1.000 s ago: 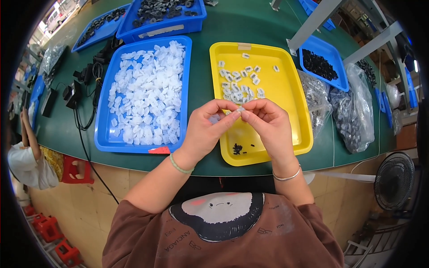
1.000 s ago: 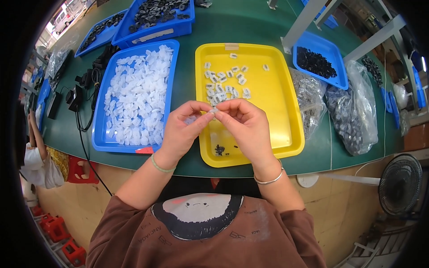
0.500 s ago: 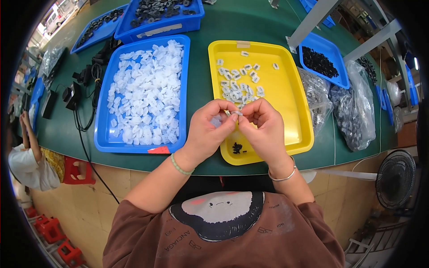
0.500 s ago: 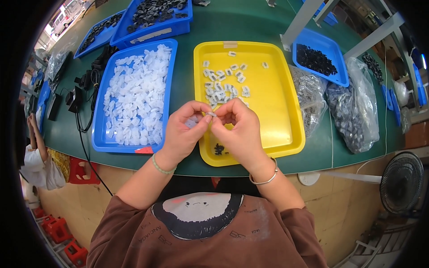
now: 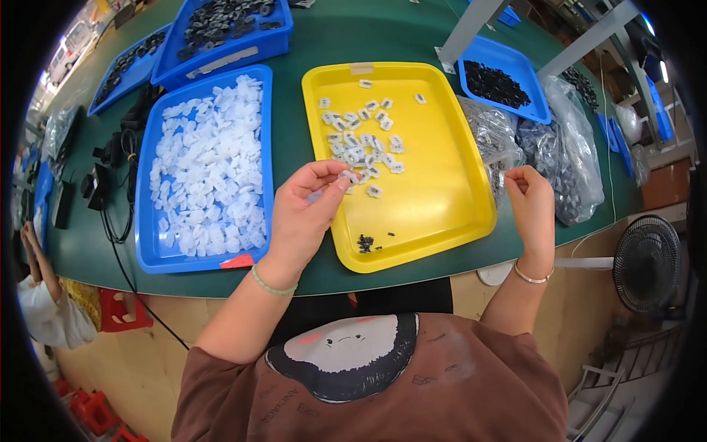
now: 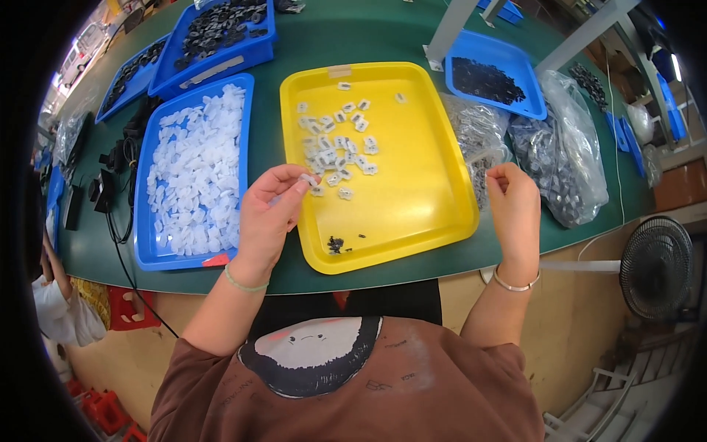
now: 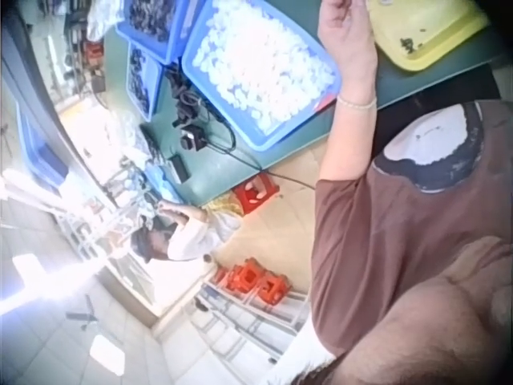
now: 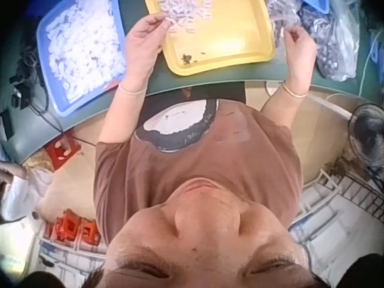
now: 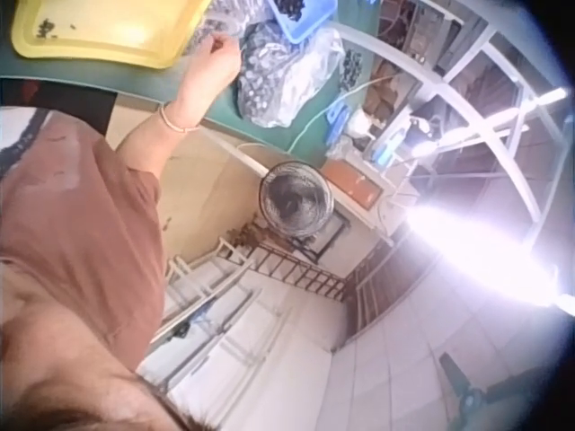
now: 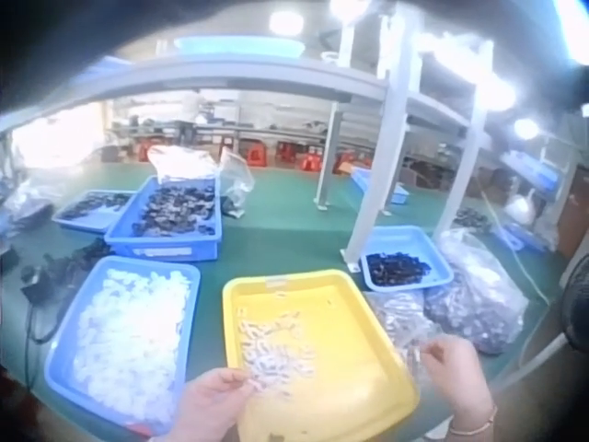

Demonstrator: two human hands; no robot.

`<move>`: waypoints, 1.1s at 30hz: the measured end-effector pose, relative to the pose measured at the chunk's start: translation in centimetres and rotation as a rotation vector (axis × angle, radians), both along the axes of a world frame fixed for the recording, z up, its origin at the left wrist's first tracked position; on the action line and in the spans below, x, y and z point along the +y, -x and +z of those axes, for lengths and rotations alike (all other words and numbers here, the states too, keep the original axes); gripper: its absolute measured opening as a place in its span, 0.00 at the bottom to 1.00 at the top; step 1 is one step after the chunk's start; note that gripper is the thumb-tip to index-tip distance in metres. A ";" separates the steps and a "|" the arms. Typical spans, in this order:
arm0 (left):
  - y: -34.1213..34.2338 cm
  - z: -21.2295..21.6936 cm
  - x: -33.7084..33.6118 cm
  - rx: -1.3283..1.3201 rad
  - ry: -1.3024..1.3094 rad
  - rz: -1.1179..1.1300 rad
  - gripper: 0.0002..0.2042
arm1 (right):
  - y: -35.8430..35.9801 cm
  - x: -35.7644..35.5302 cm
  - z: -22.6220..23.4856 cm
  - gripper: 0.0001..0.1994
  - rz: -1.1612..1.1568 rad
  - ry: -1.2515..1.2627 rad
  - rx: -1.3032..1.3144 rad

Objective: The person assembles small components by picking silicone pieces, plastic frames, and small black inserts from trays and fitting them together by hand.

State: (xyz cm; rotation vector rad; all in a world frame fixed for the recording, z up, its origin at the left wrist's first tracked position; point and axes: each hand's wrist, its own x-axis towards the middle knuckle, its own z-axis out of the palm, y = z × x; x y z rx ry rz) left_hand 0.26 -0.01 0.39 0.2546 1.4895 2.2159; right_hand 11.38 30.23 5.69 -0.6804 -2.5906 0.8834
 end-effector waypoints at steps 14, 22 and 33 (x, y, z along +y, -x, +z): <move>0.0 -0.3 0.3 -0.002 -0.012 0.012 0.09 | 1.3 2.3 -3.9 0.07 0.040 -0.306 0.136; 0.3 -0.2 0.2 -0.004 -0.032 0.010 0.08 | 1.1 2.9 -4.4 0.07 0.040 -0.391 0.180; -0.1 0.0 0.3 -0.003 -0.016 0.036 0.07 | 0.7 2.0 -4.3 0.03 -0.001 -0.285 0.126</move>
